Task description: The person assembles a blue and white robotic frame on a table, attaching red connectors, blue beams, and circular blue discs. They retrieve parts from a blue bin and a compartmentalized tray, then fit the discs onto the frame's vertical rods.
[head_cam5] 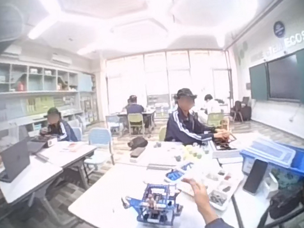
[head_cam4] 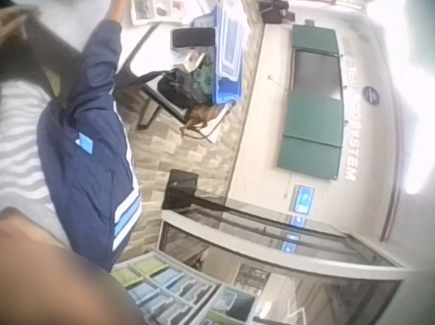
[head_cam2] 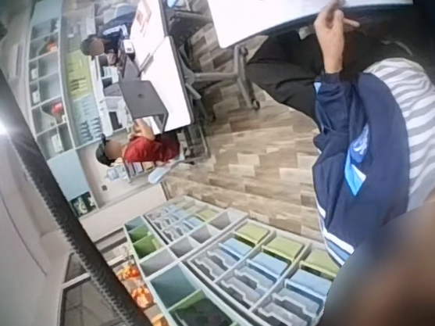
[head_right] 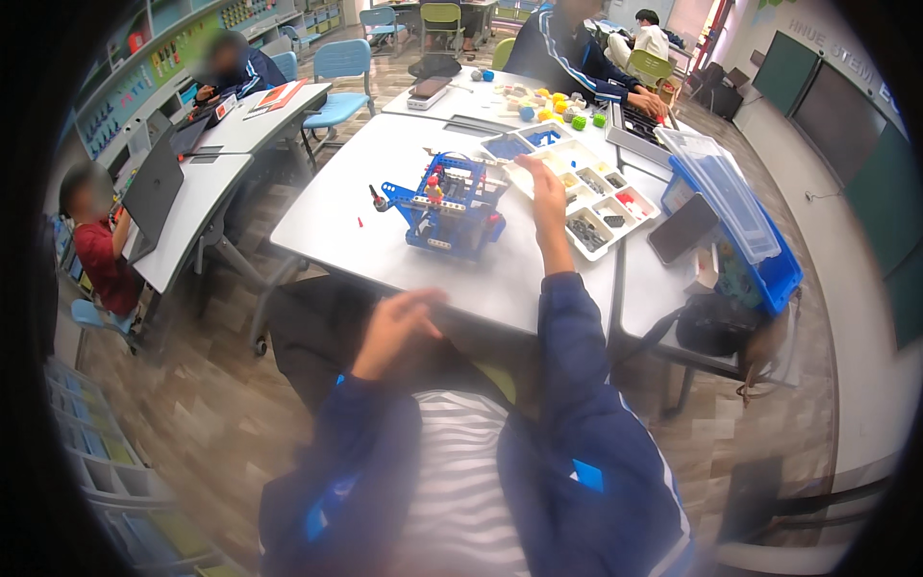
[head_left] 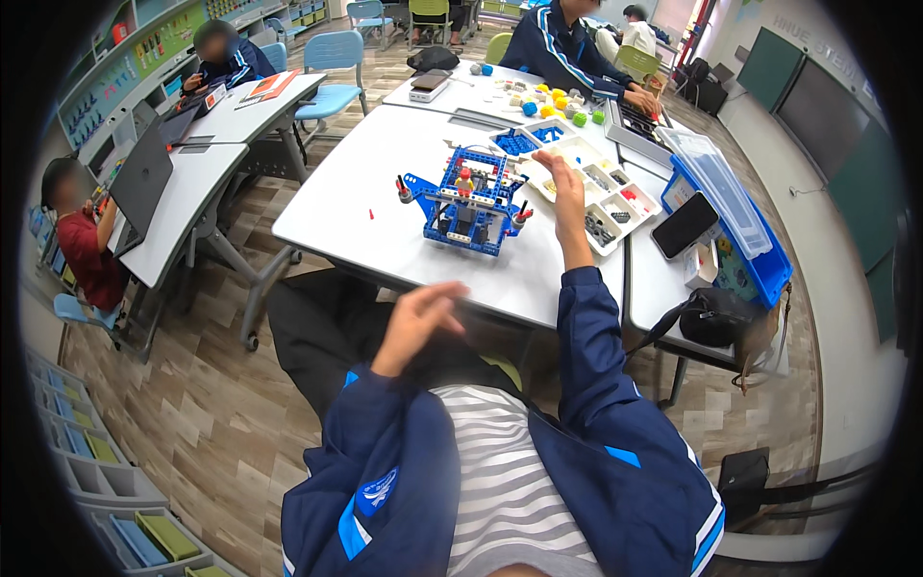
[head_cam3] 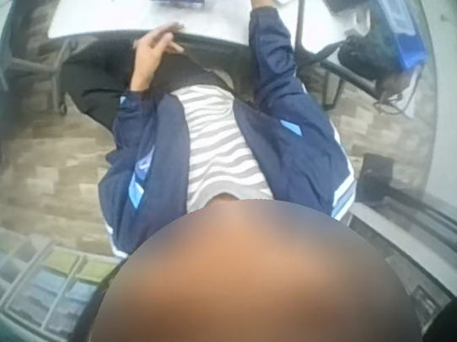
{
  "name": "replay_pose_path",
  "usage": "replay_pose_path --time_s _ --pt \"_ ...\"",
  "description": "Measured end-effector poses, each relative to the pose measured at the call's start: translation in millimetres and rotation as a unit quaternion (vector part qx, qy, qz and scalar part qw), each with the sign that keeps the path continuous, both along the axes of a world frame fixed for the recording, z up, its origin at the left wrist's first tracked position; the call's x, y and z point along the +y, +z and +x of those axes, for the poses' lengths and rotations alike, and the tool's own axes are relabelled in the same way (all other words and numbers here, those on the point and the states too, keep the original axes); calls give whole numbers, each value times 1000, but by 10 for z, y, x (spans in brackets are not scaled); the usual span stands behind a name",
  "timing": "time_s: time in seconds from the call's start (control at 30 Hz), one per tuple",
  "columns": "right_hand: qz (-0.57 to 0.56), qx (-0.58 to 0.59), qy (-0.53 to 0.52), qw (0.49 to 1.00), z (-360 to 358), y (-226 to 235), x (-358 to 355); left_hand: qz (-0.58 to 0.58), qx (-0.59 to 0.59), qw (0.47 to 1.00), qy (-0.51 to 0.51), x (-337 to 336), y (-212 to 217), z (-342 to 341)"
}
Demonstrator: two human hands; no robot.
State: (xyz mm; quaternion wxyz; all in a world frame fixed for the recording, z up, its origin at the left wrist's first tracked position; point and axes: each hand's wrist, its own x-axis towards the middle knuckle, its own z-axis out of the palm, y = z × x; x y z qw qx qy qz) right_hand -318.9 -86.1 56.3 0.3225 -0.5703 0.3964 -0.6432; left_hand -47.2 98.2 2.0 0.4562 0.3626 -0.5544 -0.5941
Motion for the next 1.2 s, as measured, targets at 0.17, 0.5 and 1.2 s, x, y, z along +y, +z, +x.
replay_pose_path --time_s 0.17,0.5,1.2 --pt "56 -54 -63 995 71 -214 74 -202 65 932 294 -759 536 546" --pt "86 -55 -57 993 329 -549 220 -258 -402 878 -30 -2353 2076 333" --pt "110 -139 -141 974 147 -490 246 -409 -479 768 116 -641 2240 -534"
